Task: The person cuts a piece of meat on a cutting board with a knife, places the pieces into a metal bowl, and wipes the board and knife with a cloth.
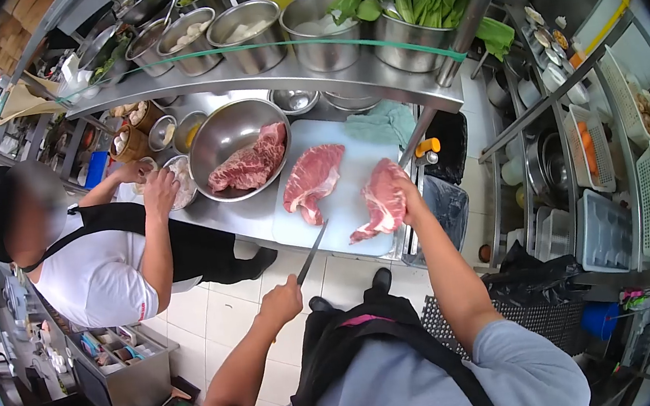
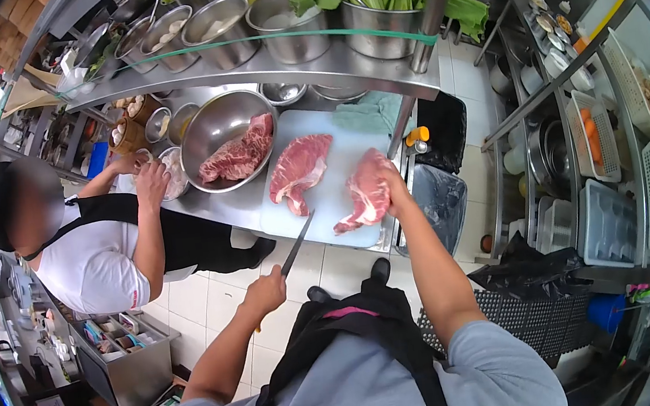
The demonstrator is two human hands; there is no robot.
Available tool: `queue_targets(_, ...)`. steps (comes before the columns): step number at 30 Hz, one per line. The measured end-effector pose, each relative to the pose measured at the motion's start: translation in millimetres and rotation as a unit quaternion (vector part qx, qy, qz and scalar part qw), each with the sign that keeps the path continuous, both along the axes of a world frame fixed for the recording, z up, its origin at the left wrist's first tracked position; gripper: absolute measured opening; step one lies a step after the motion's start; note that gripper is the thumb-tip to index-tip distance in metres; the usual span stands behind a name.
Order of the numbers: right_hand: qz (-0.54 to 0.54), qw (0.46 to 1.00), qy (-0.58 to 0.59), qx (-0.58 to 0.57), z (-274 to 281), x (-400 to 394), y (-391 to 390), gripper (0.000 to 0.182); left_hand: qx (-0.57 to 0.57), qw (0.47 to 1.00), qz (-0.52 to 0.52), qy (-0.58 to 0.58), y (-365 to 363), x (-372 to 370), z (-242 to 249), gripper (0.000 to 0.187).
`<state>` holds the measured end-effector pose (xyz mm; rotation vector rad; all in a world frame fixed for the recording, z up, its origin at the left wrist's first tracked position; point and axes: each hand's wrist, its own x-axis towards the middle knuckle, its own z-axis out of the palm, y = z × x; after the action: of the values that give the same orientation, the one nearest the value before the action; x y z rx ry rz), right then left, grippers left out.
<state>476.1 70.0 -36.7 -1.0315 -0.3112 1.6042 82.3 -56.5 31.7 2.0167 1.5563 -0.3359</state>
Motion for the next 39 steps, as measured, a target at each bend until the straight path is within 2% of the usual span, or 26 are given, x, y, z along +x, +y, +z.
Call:
queue_targets(1, -0.001, 0.995, 0.093, -0.023, 4, 3, -8, 0.056, 0.02, 1.0, -0.009, 0.012, -3, -3, 3, 0.025)
queue_targets(2, 0.004, 0.995, 0.092, -0.023, 7, 6, -16, 0.056, 0.021, 1.0, -0.004, 0.011, -5, 1, 3, 0.025)
queue_targets(4, -0.006, 0.989, 0.15, -0.005, 20, 9, -25, 0.052, 0.108, 0.994, 0.007, 0.004, 2, 23, 0, 0.024)
queue_targets(9, -0.039, 0.992, 0.115, 0.02, 66, 8, -39, 0.052, 0.156, 0.982, 0.028, -0.106, 57, 113, -16, 0.039)
queue_targets(10, -0.033, 0.993, 0.111, 0.022, 71, 9, -40, 0.052, 0.16, 0.981, 0.033, -0.109, 67, 127, -30, 0.039)
queue_targets(12, -0.002, 0.997, 0.067, 0.038, 80, 14, -44, 0.056, 0.24, 0.959, -0.001, -0.153, 88, 147, -67, 0.037)
queue_targets(15, -0.005, 0.998, 0.05, 0.023, 64, 24, -53, 0.053, 0.261, 0.957, -0.051, -0.116, 105, 158, -73, 0.041)
queue_targets(16, -0.013, 0.999, 0.046, 0.016, 57, 29, -57, 0.049, 0.264, 0.956, -0.051, -0.119, 112, 158, -57, 0.041)
queue_targets(18, -0.009, 0.998, 0.06, 0.015, 63, 33, -73, 0.044, 0.356, 0.926, 0.01, -0.122, 131, 145, -10, 0.051)
queue_targets(20, -0.025, 0.998, 0.046, -0.022, 39, 49, -87, 0.043, 0.422, 0.899, 0.094, -0.066, 167, 127, -38, 0.069)
queue_targets(21, -0.026, 0.998, 0.046, -0.022, 40, 50, -96, 0.043, 0.422, 0.9, 0.093, -0.066, 173, 122, -34, 0.069)
queue_targets(23, -0.031, 0.998, 0.043, -0.041, 45, 54, -107, 0.043, 0.229, 0.962, 0.15, -0.018, 186, 116, -22, 0.086)
queue_targets(24, -0.03, 0.998, 0.042, -0.04, 45, 56, -110, 0.043, 0.23, 0.961, 0.151, -0.018, 192, 117, -25, 0.086)
queue_targets(26, -0.039, 0.996, 0.055, -0.06, 38, 63, -119, 0.043, 0.175, 0.975, 0.133, -0.016, 203, 113, -35, 0.101)
queue_targets(30, -0.07, 0.996, 0.031, -0.054, 42, 64, -125, 0.046, 0.108, 0.98, 0.163, -0.048, 226, 103, -30, 0.108)
queue_targets(31, -0.074, 0.995, 0.04, -0.048, 39, 65, -125, 0.048, 0.086, 0.973, 0.183, -0.111, 232, 98, -29, 0.109)
queue_targets(33, -0.067, 0.994, 0.07, -0.04, 30, 66, -126, 0.049, 0.051, 0.949, 0.21, -0.231, 240, 87, -26, 0.106)
queue_targets(34, -0.057, 0.993, 0.1, -0.032, 39, 57, -116, 0.051, 0.053, 0.948, 0.209, -0.233, 237, 84, -28, 0.106)
queue_targets(36, -0.084, 0.993, 0.079, -0.027, 62, 25, -94, 0.055, -0.041, 0.838, 0.231, -0.493, 233, 69, -36, 0.098)
queue_targets(37, -0.069, 0.994, 0.077, -0.022, 70, 14, -82, 0.056, -0.042, 0.836, 0.23, -0.496, 228, 62, -25, 0.098)
queue_targets(39, -0.036, 0.998, 0.059, -0.004, 85, -12, -53, 0.064, -0.113, 0.773, 0.229, -0.581, 216, 47, 4, 0.09)
